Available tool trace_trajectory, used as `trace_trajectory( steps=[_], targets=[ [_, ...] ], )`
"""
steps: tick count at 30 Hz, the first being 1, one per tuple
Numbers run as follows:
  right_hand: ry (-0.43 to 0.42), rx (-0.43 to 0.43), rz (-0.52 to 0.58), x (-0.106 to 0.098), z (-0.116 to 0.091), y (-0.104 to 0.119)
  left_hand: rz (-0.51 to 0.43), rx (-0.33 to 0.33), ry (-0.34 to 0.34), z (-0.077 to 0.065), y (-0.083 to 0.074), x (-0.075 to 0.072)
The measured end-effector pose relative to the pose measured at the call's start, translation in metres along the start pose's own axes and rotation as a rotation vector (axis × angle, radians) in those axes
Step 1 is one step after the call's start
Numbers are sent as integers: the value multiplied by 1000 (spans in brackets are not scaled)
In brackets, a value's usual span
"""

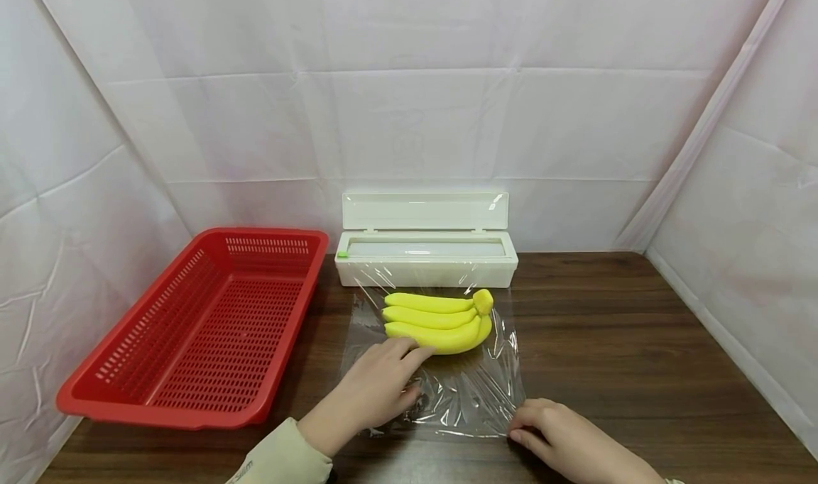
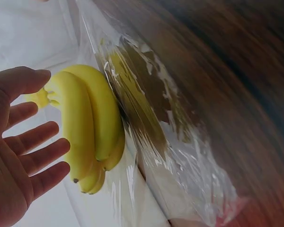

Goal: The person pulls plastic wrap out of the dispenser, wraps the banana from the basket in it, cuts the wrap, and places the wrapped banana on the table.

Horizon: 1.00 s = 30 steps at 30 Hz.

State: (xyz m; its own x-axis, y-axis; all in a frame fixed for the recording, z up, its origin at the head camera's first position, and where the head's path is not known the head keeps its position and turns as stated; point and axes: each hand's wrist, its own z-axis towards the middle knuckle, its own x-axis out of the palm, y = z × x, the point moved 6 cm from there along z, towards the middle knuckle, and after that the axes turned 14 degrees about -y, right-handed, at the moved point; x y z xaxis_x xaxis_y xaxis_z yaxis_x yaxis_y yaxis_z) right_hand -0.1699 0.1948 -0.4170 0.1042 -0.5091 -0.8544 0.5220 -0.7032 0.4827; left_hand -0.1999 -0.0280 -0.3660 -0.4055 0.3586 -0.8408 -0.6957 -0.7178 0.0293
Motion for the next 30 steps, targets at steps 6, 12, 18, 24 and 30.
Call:
trace_trajectory(
  steps=[6, 12, 18, 24, 30],
  targets=[
    [-8, -12, 1, 0, 0, 1, 0, -21, 35, -6, 5, 1],
    [-15, -8, -19, 0, -1, 1, -12, -37, 42, -9, 8, 0],
    [-84, -69, -35, -3, -2, 5, -16, -50, 63, -11, 9, 2],
    [-80, -67, -32, -3, -2, 5, -16, -78, 116, -15, 12, 2],
    [-31, -17, -25, -1, -1, 2, -28, -96, 159, -19, 14, 0]
  ],
)
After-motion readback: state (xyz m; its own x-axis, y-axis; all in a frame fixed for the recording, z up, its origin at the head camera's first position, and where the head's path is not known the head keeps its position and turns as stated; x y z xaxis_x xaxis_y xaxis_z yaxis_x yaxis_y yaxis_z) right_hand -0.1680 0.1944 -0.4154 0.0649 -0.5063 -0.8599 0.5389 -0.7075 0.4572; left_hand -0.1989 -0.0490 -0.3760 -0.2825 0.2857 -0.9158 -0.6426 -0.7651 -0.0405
